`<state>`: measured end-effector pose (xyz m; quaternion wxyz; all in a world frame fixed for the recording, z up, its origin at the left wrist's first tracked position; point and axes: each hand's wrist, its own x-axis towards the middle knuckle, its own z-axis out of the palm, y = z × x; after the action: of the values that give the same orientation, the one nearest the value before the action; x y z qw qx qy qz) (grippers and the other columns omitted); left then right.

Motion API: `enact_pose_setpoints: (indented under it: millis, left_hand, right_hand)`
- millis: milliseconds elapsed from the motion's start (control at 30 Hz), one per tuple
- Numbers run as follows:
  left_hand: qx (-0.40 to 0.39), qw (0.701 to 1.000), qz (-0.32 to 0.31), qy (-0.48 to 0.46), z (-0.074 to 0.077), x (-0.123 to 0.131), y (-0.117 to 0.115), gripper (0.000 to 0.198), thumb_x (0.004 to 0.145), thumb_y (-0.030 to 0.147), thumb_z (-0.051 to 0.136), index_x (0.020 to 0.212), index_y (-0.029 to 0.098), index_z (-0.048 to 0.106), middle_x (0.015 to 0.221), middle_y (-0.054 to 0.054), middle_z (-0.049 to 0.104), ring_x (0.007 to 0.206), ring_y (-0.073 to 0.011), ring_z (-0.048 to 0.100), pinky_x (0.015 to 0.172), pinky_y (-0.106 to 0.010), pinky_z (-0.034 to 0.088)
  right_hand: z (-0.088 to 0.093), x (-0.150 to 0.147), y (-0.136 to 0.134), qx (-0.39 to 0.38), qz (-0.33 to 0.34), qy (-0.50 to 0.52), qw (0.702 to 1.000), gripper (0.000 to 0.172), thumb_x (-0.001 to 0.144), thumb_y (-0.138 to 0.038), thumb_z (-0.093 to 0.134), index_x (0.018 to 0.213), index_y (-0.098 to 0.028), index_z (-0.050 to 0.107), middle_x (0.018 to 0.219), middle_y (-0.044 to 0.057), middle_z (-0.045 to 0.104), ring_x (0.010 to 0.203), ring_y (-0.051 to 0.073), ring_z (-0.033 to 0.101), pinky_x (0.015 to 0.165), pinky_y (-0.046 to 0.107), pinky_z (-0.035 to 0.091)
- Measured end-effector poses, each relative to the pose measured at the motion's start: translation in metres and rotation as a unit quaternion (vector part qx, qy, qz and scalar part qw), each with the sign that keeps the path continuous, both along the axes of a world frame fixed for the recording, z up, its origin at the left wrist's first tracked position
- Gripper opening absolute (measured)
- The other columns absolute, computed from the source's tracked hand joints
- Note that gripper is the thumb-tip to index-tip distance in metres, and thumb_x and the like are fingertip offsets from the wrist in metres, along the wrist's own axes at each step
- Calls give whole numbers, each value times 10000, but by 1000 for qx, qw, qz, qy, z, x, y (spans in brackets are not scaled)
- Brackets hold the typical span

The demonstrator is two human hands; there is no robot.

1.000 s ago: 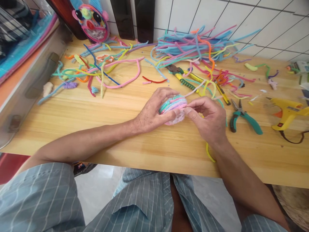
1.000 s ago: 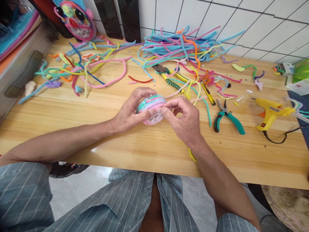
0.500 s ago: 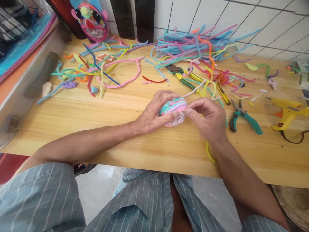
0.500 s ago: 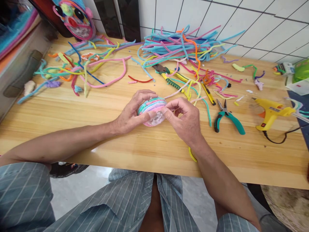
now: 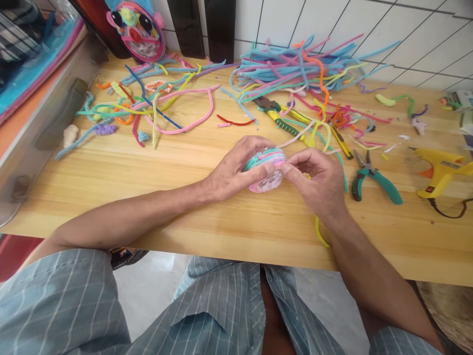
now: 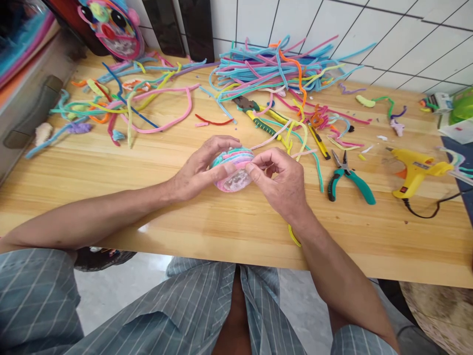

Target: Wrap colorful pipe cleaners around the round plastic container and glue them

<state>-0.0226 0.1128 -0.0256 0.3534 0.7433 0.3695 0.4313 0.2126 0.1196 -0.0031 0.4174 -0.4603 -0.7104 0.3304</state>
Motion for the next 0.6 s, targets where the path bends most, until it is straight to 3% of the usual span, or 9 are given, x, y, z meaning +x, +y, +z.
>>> enact_pose_setpoints:
  millis: [167, 300, 600]
  left_hand:
    - [-75, 996, 3, -44, 6, 6, 2, 538, 982, 685, 755, 1251, 233, 639, 1281, -97, 729, 1156, -257, 752, 1046, -444, 655]
    - [-96, 994, -10, -49, 6, 5, 3, 552, 956, 722, 767, 1189, 250, 597, 1161, -65, 721, 959, -221, 742, 871, -413, 672]
    - [-88, 993, 10, -82, -4, 8, 0, 614, 970, 755, 735, 1251, 235, 567, 1305, -107, 726, 1155, -242, 762, 1030, -424, 656]
  right_hand:
    - [3, -3, -3, -4, 3, -5, 1000, 168, 917, -351, 860, 825, -282, 738, 822, 5, 793, 712, 186, 687, 605, 356, 530]
    - [4, -4, -4, -7, 3, 2, 1000, 160, 907, -359, 872, 852, -282, 743, 845, 6, 808, 736, 190, 707, 628, 359, 553]
    - [2, 1, -2, 0, 1, -5, 1000, 158, 899, -371, 893, 869, -285, 764, 875, 10, 810, 770, 197, 718, 661, 363, 567]
